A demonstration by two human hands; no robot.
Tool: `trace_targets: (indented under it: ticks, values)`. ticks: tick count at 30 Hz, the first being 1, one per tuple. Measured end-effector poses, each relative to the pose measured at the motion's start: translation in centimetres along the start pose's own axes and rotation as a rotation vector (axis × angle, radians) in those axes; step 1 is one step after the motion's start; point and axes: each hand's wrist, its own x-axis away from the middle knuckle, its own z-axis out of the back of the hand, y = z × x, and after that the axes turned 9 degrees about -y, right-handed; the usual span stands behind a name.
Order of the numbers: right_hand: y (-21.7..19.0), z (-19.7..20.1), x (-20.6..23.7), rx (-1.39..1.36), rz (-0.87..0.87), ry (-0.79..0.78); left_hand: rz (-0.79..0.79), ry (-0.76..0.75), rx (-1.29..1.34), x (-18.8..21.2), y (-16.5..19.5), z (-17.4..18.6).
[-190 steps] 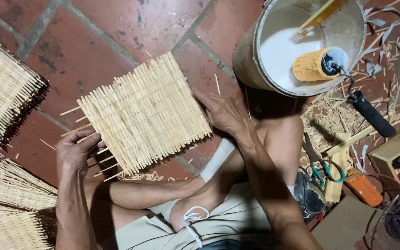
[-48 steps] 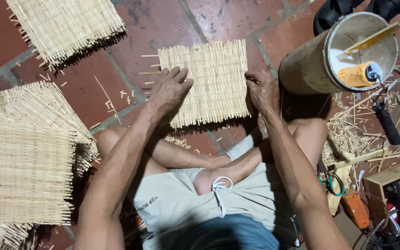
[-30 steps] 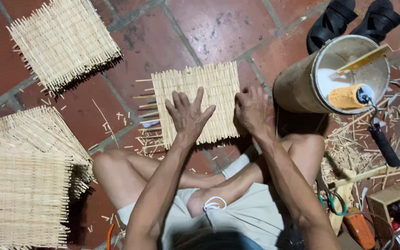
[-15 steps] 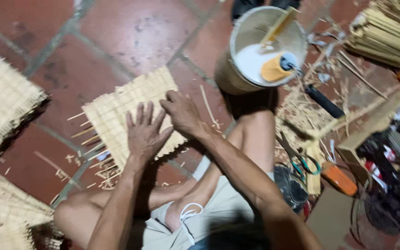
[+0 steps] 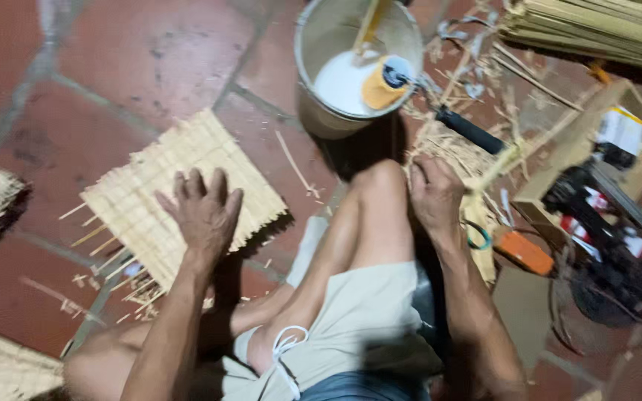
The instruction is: The person sits on the floor and weaves thin bamboo strips into a rectangular mat. They use a small wooden stick to press the strips tightly together and occasionally apply a white liquid from a bucket using a roller onto a cardboard piece.
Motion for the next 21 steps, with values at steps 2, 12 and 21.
trace_targets:
  ticks: [2,12,21]
  values:
    - [-1.5,-3.5,-1.1,-0.122,0.108,-0.151,-0.038,0.019,0.049,0.1,-0.1,-0.1]
    - [-7.3,-21.6,-11.4,0.227,-0.013,-0.702,-0.013,-0.147,-0.063,-2.6,-1.9,0.3]
    - [-13.7,-17.6,-17.1,-1.273,-0.471,-0.745,-0.2,-0.062,-0.017,-3.3,-3.1,0.0]
